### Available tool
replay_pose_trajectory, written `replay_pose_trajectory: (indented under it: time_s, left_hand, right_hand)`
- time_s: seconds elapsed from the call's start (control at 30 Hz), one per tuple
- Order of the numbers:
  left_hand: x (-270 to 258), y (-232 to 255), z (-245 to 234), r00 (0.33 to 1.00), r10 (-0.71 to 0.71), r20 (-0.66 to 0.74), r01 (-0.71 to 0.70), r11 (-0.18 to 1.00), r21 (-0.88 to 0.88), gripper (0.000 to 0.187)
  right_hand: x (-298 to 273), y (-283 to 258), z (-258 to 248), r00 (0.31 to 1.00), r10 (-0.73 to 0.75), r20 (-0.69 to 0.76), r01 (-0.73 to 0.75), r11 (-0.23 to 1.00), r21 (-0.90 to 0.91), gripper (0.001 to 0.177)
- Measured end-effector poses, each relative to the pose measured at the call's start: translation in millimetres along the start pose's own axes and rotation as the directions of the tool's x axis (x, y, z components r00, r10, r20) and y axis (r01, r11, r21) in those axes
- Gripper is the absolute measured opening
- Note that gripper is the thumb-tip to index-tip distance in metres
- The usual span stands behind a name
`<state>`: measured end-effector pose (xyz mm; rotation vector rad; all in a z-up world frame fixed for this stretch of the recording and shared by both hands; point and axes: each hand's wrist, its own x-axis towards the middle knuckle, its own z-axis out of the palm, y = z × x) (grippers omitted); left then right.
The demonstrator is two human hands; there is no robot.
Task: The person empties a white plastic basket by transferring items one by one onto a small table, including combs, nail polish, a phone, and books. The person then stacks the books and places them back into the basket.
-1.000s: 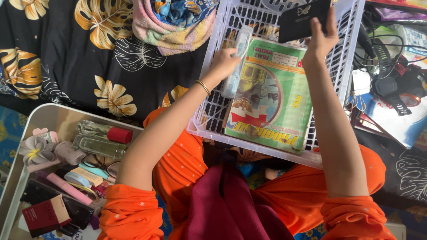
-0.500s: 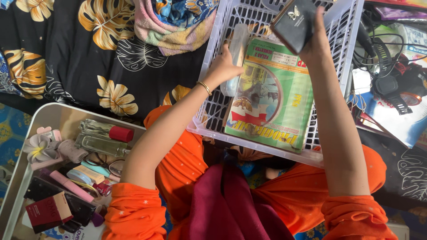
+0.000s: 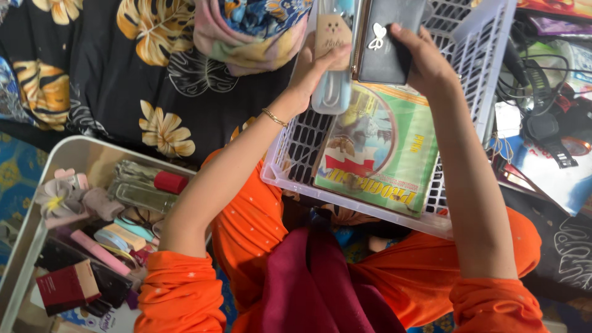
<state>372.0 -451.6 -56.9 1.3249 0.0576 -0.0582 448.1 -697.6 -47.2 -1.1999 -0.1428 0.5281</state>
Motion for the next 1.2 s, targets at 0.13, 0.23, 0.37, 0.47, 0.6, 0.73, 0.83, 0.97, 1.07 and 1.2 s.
replay_pose_trajectory:
  time_s: [0.13, 0.23, 0.37, 0.47, 0.6, 0.73, 0.83, 0.97, 1.07, 1.2]
  left_hand:
    - [-27.1, 28.6, 1.6, 0.962, 0.270, -0.044, -0.273, 0.957, -0.098, 0.082]
    - [-52.0, 54.3, 3.8, 0.944, 0.319, -0.081, -0.329, 0.921, -0.210, 0.082]
    - [-94.4, 80.8, -5.6, 0.866, 0.472, -0.165, -0.493, 0.860, -0.130, 0.066]
    - [-147.2, 88.4, -28.5, 0.850, 0.482, -0.214, -0.483, 0.874, 0.051, 0.071]
    - [-236.7, 90.5, -95.3, 0.884, 0.416, -0.215, -0.458, 0.862, -0.217, 0.057]
    - [-356.6, 86.8, -166.2, 0.863, 0.183, -0.470, -0.316, 0.923, -0.220, 0.053]
    - [-456.8, 92.0, -200.3, 0.609, 0.361, -0.707, -0.482, 0.875, 0.032, 0.045]
    - [-629.7, 104.3, -210.1, 0.280, 0.213, -0.936, -0.190, 0.968, 0.163, 0.051]
    - [-721.5, 87.3, -233.5, 0.109, 0.381, -0.918, -0.095, 0.923, 0.372, 0.054]
    - [-796.1, 22.9, -262.8, -0.075, 0.253, -0.965, 0.195, 0.952, 0.234, 0.057]
  right_hand:
    - [-11.7, -28.1, 48.0, 0.991, -0.043, 0.126, 0.025, 0.989, 0.146, 0.044]
    - [-26.5, -37.0, 100.7, 0.971, -0.087, 0.223, 0.061, 0.990, 0.124, 0.044]
    - [-67.0, -41.8, 169.8, 0.935, -0.142, 0.324, 0.166, 0.985, -0.045, 0.051]
    - [-93.0, -40.2, 218.6, 0.890, -0.130, 0.437, 0.226, 0.958, -0.176, 0.062]
    - [-111.6, -31.7, 290.7, 0.896, 0.078, 0.437, 0.184, 0.831, -0.526, 0.069]
    - [-116.9, 3.6, 377.2, 0.681, 0.106, 0.725, 0.282, 0.875, -0.393, 0.060]
    - [-123.6, 43.8, 444.1, 0.547, 0.146, 0.824, 0.258, 0.908, -0.331, 0.060]
    - [-148.2, 105.8, 523.5, 0.435, 0.110, 0.894, 0.278, 0.928, -0.249, 0.061]
    - [-169.0, 139.3, 562.6, 0.305, 0.134, 0.943, 0.353, 0.903, -0.243, 0.068]
    - [-195.2, 158.4, 594.7, 0.240, 0.214, 0.947, 0.543, 0.779, -0.313, 0.078]
